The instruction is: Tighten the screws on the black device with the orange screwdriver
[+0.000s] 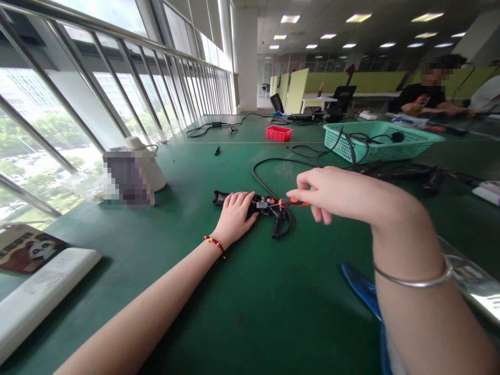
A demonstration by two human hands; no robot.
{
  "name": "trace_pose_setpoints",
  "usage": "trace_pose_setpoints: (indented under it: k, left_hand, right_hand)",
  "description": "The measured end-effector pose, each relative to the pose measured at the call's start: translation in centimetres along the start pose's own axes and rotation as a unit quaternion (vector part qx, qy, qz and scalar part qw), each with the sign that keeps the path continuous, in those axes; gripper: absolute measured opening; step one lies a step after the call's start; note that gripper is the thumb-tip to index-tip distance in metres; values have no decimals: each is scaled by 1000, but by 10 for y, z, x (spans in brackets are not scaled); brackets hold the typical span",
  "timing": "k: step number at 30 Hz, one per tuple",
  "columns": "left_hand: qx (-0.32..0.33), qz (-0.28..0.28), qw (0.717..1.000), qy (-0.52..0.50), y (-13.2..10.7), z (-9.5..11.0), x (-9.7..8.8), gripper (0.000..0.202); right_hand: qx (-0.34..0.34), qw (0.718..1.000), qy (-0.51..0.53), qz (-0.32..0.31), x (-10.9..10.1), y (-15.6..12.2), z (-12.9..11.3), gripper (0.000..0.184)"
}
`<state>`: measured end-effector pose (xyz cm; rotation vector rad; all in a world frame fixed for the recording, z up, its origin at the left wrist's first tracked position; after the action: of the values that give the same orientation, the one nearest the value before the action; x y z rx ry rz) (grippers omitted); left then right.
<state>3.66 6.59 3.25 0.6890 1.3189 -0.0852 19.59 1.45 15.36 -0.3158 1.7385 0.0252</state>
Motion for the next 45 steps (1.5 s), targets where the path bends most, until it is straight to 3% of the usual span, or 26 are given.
trace_pose_setpoints:
  k: [3, 7, 8, 13, 18, 20, 22, 27, 29, 32, 35, 37, 42, 45]
  left_hand:
    - [1, -1, 1000, -2, 0, 0, 0, 48]
    - [3, 5, 1000, -4, 0, 1, -1, 48]
    - [3, 6, 1000, -5, 0, 1, -1, 48]
    - [3, 4, 1000, -7, -1, 1, -1, 48]
    - [3, 7, 1000, -11, 0, 1, -2, 48]
    - [2, 5, 1000, -10, 0, 1, -2, 48]
    - [1, 2, 1000, -9, 0, 2, -1, 48]
    - [-1, 1, 1000, -7, -1, 2, -1, 49]
    - [0, 2, 1000, -7, -1, 2, -1, 49]
    - [3, 4, 1000, -8, -1, 2, -2, 48]
    - [5, 6, 1000, -8, 0, 4, -3, 48]
    - [5, 6, 1000, -10, 0, 4, -4, 48]
    - [3, 8, 1000, -19, 0, 4, -4, 48]
    - [3, 11, 1000, -16, 0, 4, -4, 48]
  right_hand:
    - [-25, 997, -46, 57, -8, 1, -1, 3]
    - [-72, 994, -31, 71, -10, 5, -3, 7]
    - [-61, 996, -21, 63, -9, 5, -1, 4]
    - [-3, 1000, 15, -8, 2, 3, 4, 33]
    - [-45, 996, -47, 65, -8, 1, -5, 5]
    - [-70, 994, -49, 72, -9, 1, -9, 10]
    - [-66, 995, -34, 63, -9, 2, -9, 3]
    - [3, 1000, 12, -25, 4, 1, -1, 36]
    - [0, 1000, -11, -5, 2, 0, -2, 32]
    - [-28, 995, -71, 63, -6, -1, -7, 6]
    - [-43, 991, -91, 92, -11, -2, -9, 13]
    - [-29, 994, -71, 78, -10, -1, -7, 5]
    - [-1, 999, 0, -34, 5, 0, -5, 36]
    - [-13, 998, -45, 31, -2, -1, -7, 22]
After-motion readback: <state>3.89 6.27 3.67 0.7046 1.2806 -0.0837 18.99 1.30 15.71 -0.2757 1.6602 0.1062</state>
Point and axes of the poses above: each hand's wrist, its own y-axis towards the middle knuckle, its own x-axis out of the palm, z = x × y, the point moved 7 cm from there along y, towards the middle knuckle, and after that the axes turned 1 degree about -z, right-handed, at the moved point
